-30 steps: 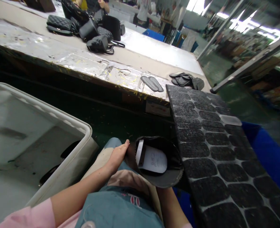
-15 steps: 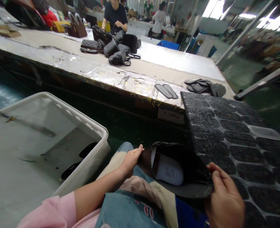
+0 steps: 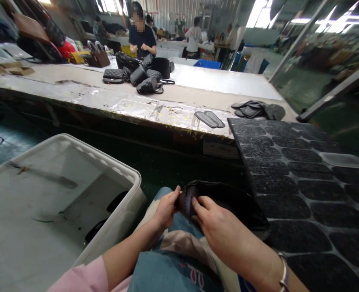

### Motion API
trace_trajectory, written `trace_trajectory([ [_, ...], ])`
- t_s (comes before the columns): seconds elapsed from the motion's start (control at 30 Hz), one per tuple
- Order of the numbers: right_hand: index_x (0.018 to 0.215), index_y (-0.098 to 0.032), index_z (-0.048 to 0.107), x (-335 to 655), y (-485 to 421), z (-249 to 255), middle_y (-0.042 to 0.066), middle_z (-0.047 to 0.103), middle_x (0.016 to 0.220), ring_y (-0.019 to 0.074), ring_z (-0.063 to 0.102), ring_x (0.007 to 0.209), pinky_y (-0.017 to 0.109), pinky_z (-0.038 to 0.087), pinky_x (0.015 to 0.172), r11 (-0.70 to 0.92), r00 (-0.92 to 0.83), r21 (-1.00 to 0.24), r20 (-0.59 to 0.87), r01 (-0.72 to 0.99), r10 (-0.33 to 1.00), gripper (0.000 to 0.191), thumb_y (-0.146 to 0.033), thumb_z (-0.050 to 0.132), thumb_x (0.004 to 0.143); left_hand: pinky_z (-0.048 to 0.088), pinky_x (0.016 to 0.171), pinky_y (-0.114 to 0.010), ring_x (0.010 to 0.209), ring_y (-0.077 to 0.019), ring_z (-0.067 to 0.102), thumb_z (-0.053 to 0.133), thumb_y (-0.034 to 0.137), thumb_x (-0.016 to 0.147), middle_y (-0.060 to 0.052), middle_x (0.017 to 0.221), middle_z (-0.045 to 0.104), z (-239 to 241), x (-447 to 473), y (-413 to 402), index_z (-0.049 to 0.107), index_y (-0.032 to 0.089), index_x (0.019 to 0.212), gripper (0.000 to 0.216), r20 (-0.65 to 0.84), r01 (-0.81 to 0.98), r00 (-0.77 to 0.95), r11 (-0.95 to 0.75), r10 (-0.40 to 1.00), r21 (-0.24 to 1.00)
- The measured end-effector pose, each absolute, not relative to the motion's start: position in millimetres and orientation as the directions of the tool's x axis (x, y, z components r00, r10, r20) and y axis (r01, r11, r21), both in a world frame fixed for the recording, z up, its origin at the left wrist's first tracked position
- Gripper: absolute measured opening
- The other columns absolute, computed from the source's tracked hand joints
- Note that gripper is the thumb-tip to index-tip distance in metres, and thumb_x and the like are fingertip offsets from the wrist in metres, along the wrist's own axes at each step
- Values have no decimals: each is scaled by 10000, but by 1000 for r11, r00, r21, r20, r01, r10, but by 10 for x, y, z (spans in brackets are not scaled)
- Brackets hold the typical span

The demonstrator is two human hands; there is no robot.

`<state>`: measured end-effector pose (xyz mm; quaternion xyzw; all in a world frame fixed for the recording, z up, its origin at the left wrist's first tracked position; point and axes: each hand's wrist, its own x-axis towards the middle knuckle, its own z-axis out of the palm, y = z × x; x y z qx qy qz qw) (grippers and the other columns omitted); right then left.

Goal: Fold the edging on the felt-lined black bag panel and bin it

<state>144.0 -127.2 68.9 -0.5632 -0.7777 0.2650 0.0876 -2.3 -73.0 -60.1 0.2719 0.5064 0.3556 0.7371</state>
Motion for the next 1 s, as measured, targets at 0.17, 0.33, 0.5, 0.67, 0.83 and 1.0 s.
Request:
trace_trajectory([
  [0.17, 1347, -95, 413, 1335, -1203, 757, 113, 583, 1062, 190, 613, 776, 292, 534, 698, 249, -370, -388, -278, 887, 886, 643, 43, 378, 721, 365, 565, -209, 573, -100, 442, 680, 504, 680, 21, 629, 535, -694, -55, -700, 583, 157, 695, 361, -550, -307, 261, 609, 793, 732],
  [0.33, 1313, -75, 462, 1265, -1118, 838, 127, 603, 1046, 220, 626, 789, 308, 517, 670, 266, -391, -356, -346, 896, 853, 603, 4, 430, 716, 336, 534, -205, 549, -94, 410, 688, 507, 647, 30, 595, 500, -671, -76, -722, 557, 155, 677, 377, -554, -312, 248, 607, 795, 731],
  [0.5, 1332, -63, 442, 1196, -1064, 876, 141, 609, 1057, 230, 633, 806, 312, 510, 679, 282, -400, -317, -419, 906, 815, 616, 21, 415, 723, 334, 534, -215, 555, -103, 414, 678, 502, 644, 27, 592, 498, -641, -69, -761, 565, 162, 677, 359, -552, -313, 228, 597, 802, 738],
  [0.67, 1247, -55, 524, 1085, -972, 867, 166, 624, 1061, 223, 641, 812, 304, 504, 700, 316, -408, -260, -512, 912, 756, 518, 35, 380, 758, 401, 593, -255, 677, -170, 505, 639, 451, 684, -3, 641, 573, -666, -67, -774, 607, 186, 739, 272, -496, -312, 279, 566, 822, 763],
  [0.83, 1179, -61, 563, 977, -882, 755, 164, 642, 1021, 228, 656, 791, 312, 506, 658, 352, -413, -216, -517, 911, 750, 446, 23, 392, 776, 445, 649, -296, 765, -215, 561, 586, 440, 731, -46, 686, 625, -820, -63, -824, 635, 175, 807, 280, -509, -311, 327, 599, 796, 738],
  [1.0, 1194, -63, 555, 908, -810, 607, 145, 665, 962, 242, 665, 812, 322, 508, 659, 366, -410, -191, -535, 911, 739, 422, -13, 407, 802, 469, 674, -317, 809, -229, 579, 529, 471, 759, -68, 769, 660, -1048, -34, -883, 657, 192, 842, 318, -533, -326, 364, 640, 764, 696],
])
